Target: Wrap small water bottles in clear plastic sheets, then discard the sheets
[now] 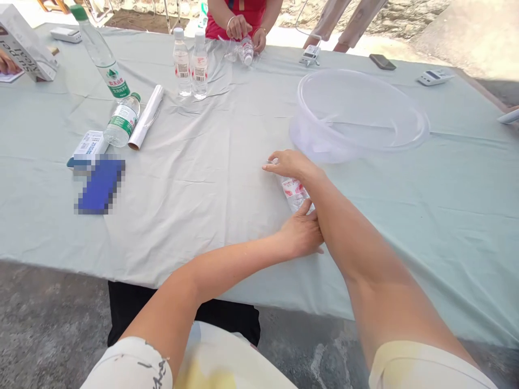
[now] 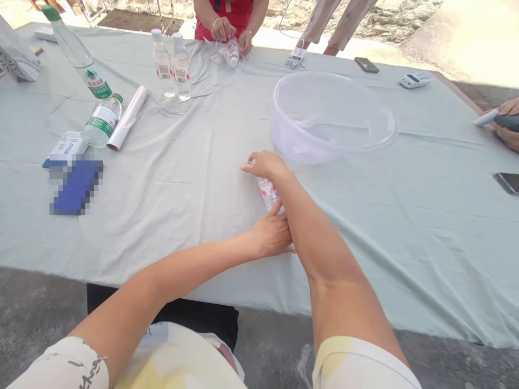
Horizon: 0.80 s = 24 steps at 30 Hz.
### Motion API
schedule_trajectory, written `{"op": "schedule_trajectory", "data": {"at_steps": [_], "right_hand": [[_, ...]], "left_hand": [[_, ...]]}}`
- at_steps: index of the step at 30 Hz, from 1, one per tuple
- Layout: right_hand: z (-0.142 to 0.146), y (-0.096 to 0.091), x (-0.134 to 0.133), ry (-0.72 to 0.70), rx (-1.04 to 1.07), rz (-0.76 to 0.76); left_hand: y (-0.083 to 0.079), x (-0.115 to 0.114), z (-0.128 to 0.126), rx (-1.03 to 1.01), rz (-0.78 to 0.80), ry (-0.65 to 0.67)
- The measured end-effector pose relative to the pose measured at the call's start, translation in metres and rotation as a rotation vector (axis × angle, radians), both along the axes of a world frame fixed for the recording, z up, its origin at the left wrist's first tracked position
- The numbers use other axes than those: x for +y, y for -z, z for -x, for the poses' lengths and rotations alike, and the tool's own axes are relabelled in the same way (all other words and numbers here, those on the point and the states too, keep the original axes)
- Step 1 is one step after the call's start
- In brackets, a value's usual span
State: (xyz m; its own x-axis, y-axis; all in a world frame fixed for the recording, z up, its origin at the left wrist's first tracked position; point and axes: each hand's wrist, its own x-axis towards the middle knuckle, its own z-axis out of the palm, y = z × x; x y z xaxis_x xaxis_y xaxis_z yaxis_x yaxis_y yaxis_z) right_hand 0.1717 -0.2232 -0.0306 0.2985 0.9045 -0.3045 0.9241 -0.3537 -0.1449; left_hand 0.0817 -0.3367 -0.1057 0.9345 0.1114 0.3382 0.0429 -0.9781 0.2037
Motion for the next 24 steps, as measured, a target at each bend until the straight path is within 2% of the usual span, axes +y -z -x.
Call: {"op": "schedule_trajectory", "data": {"at_steps": [2,4,8,10,11,12,16,18,20,22,24], "right_hand": [[0.001,-0.001,0.006,0.078,-0.052,0.085],[0.000,-0.003,0.005,0.129,-0.095,0.111],[-0.005,-0.009,-0.015,0.145,-0.091,0.112],[-0.007,-0.014,-0.030,0.167,-0.057,0.060],[-0.008,-0.017,-0.037,0.196,-0.017,0.004],[-0.008,-0.021,-0.045,0.229,0.037,-0.069],[0.007,-0.044,-0.061,0.324,0.218,-0.406],[0.023,-0.058,-0.060,0.315,0.247,-0.571],[0.044,-0.069,-0.056,0.270,0.285,-0.741],[0.065,-0.076,-0.051,0.210,0.341,-0.869],[0.084,-0.078,-0.049,0.135,0.388,-0.922]], "left_hand": [[0.004,0.000,0.002,-0.014,0.062,0.013],[0.006,0.001,0.015,-0.019,0.145,0.047],[0.000,0.007,0.069,-0.015,0.336,0.197],[-0.006,0.009,0.099,-0.001,0.544,0.253],[-0.009,0.011,0.114,-0.011,0.687,0.240],[-0.012,0.013,0.127,-0.035,0.847,0.171],[-0.026,0.029,0.155,-0.133,1.523,-0.333],[-0.033,0.039,0.156,-0.135,1.790,-0.473],[-0.039,0.049,0.152,-0.156,2.001,-0.446],[-0.042,0.060,0.148,-0.265,2.182,-0.299],[-0.041,0.071,0.146,-0.431,2.325,-0.207]]}}
